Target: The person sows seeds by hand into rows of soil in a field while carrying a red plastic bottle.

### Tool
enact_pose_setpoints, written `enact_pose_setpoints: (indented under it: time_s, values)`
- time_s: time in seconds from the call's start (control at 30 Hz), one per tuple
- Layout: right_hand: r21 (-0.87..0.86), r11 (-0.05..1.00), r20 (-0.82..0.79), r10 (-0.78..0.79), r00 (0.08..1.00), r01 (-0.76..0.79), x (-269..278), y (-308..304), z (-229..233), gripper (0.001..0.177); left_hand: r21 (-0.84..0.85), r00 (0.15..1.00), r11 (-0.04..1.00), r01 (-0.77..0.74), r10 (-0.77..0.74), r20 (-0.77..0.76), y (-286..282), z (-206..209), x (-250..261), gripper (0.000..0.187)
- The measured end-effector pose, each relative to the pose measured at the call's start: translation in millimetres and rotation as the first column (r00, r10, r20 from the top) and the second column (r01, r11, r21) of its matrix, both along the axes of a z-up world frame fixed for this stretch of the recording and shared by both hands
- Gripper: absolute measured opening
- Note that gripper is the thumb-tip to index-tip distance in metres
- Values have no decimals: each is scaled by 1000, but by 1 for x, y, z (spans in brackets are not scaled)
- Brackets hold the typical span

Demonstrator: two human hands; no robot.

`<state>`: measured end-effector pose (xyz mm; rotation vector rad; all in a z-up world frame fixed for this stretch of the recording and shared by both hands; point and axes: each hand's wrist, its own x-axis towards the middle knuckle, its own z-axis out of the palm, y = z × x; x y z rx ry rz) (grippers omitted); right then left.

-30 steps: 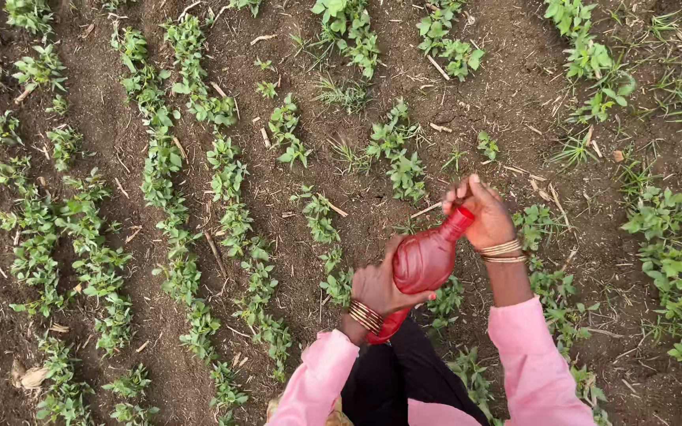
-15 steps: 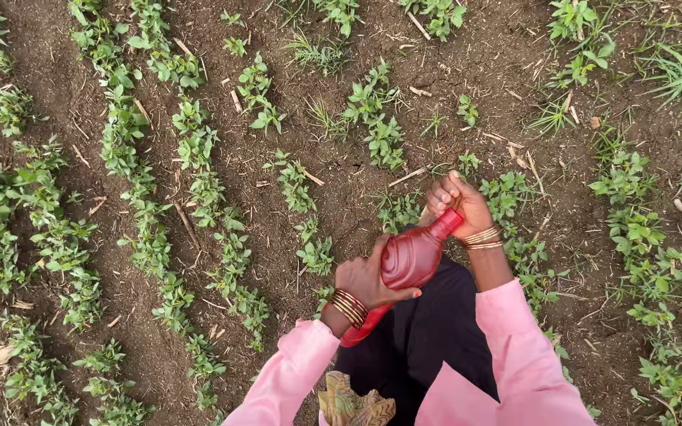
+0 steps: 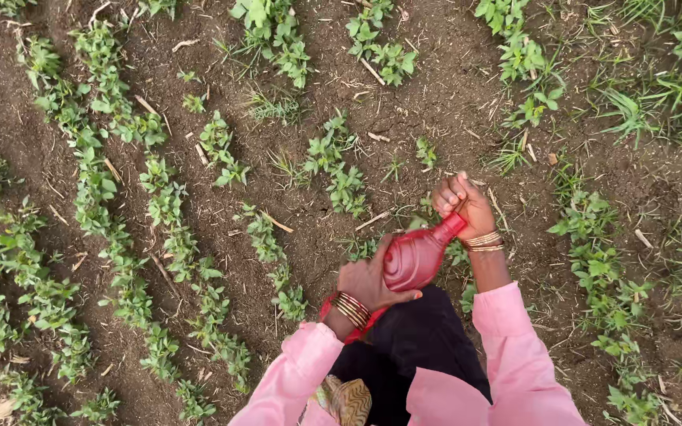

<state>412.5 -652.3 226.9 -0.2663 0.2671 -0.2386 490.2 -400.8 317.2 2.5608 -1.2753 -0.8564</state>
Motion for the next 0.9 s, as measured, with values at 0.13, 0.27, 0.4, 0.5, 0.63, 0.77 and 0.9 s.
enact_pose_setpoints:
  time_s: [0.13,0.27,0.4,0.5,0.63,0.77,0.9]
  values:
    - [-46,999,1,-23,1000,23,18,-82,14,44,66,999,998,4,-2,-41,-83,14,27,136]
    - [20,998,-47,-62,997,63,30,-146,26,45,77,999,997,24,-21,-44,-147,38,40,134]
    - [15,997,29,-72,997,71,32,-197,33,44,133,997,988,80,-81,6,-202,60,57,138]
    - [34,994,37,-102,994,101,38,-227,33,42,159,994,981,112,-112,-8,-235,78,69,137]
    - [63,991,59,-124,990,121,46,-259,29,43,174,989,974,147,-147,-14,-271,91,83,138]
    - [86,986,21,-142,990,140,50,-286,25,43,174,979,965,195,-204,30,-300,95,98,135]
    - [96,980,-18,-175,984,176,61,-311,17,41,264,971,938,226,-239,17,-332,97,112,139]
